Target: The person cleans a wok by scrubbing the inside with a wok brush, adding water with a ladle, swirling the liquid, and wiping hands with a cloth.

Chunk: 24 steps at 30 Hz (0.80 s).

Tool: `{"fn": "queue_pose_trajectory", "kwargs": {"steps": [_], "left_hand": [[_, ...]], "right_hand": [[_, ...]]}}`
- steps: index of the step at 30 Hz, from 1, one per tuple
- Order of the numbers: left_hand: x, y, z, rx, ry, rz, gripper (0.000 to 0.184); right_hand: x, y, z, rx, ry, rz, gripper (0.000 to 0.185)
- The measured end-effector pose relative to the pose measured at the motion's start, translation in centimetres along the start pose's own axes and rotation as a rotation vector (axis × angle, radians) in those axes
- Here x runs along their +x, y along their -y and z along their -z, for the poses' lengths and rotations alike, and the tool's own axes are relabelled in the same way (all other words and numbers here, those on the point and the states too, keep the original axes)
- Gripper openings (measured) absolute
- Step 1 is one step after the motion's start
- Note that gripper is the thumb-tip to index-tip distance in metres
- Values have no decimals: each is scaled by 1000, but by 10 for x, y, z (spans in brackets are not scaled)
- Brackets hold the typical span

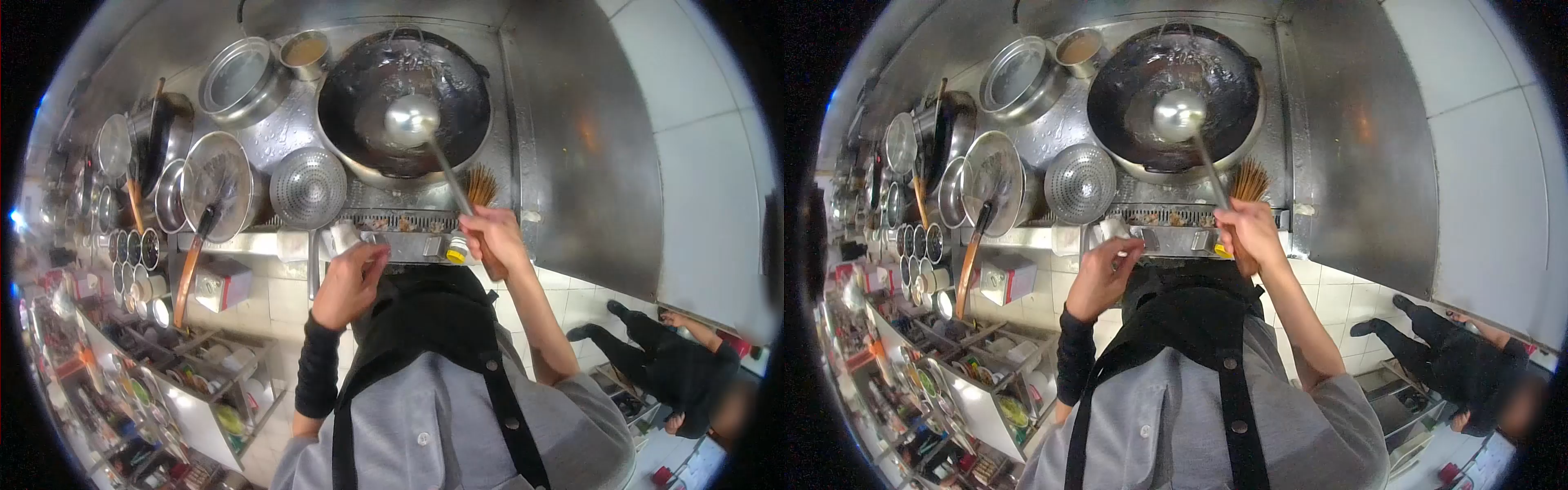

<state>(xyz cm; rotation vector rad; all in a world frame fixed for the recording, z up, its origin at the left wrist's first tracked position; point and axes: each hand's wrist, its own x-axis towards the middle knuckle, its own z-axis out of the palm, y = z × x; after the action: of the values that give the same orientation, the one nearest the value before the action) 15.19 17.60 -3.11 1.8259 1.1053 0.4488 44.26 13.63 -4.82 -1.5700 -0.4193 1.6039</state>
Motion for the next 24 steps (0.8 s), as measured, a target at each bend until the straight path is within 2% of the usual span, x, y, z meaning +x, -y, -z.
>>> {"fn": "queue_pose_trajectory", "kwargs": {"steps": [3,5,7,8,9,11,14,17,24], "left_hand": [[34,-5,-6,34,-14,-159,17],[55,-16,-9,33,-20,-212,16],[82,-17,-16,67,-31,-237,15],[99,1,-22,205,-69,-358,16],[113,15,-28,268,-84,-364,17],[135,37,-42,388,-127,-364,19],[154,59,-56,515,-74,-263,21],[159,75,-67,678,-75,-165,21],[170,104,-76,596,-133,-223,23]], "right_hand": [[62,-6,3,227,146,44,12],[106,-13,-8,228,45,142,15],[93,-20,-36,-605,-333,529,34],[75,-15,-42,-743,-384,491,53],[73,-26,-32,-812,-452,605,58],[45,-21,-16,-741,-468,642,57],[4,-1,-2,-674,-387,494,56],[6,-18,6,-695,-465,622,56],[6,-25,9,-644,-505,487,57]]}}
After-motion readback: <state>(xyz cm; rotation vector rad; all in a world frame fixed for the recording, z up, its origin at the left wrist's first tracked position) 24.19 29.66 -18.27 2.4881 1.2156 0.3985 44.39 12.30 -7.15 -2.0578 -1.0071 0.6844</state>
